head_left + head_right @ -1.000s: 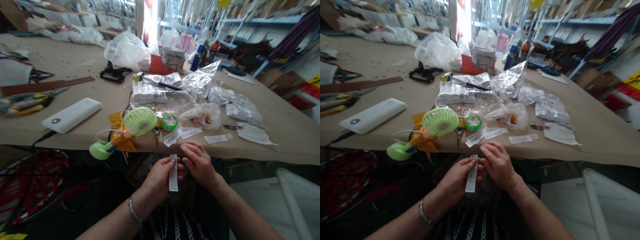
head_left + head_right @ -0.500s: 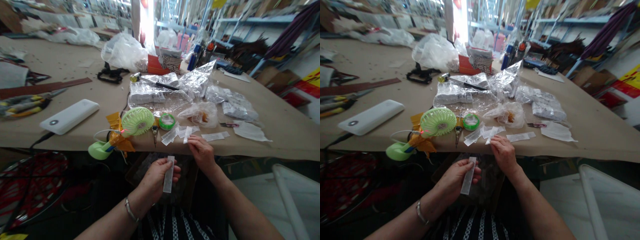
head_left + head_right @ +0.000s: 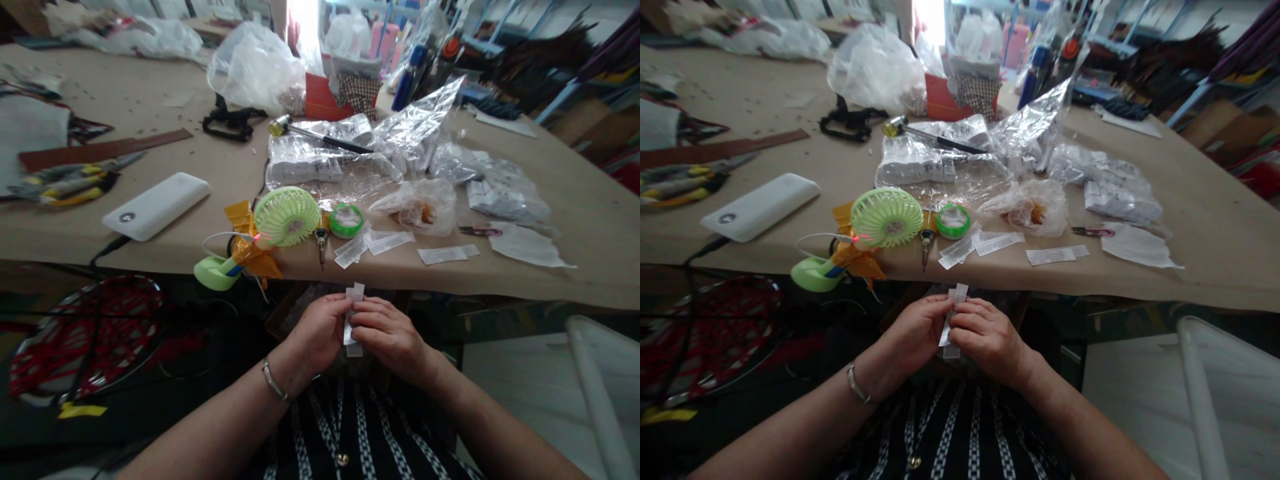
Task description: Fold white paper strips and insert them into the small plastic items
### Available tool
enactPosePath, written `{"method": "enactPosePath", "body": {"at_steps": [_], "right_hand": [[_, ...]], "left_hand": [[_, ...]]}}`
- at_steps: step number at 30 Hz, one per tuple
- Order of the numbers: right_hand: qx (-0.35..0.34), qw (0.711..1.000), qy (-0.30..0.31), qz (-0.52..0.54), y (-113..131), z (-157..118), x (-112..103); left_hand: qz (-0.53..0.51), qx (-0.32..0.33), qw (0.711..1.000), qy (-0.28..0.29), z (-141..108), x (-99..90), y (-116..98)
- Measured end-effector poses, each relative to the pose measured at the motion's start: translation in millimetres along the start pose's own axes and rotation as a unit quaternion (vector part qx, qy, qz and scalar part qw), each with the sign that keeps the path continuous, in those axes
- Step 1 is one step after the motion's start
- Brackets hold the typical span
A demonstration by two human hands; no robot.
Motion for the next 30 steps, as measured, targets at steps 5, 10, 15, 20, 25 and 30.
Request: {"method": "enactPosePath", "body": {"at_steps": [5,10,15,20,25,30], "right_hand": [[-0.003,1.000,0.009,-0.007,5,1,0],[0.007,0.999,0.035,-0.002,6,-1,0],[0.023,0.998,0.051,0.008,6,-2,4],[0.022,0.999,0.025,0.011,6,-4,-9],[0.177,0.960,-0.131,-0.172,-36,-26,-68],[0.276,0.894,-0.109,-0.336,-72,-50,-94]], "left_hand": [[0.011,-0.005,1.000,0.008,0,0.6,3],[0.009,-0.003,1.000,0.017,0,-1.7,7],[0.023,-0.003,0.999,0.027,0,0.3,9],[0.030,-0.009,0.999,0.015,0,-1.0,10],[0.095,-0.058,0.993,-0.047,-4,-4.5,6],[0.120,-0.080,0.988,-0.061,-5,-1.6,8]]}}
Point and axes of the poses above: each hand's wrist, its own z-axis towards the middle knuckle, its own x-axis out of the palm, y = z × x, the point moved 5 cm from there along z, towards the middle knuckle, and after that the axes turned 15 degrees about z, right-handed, at the moved point
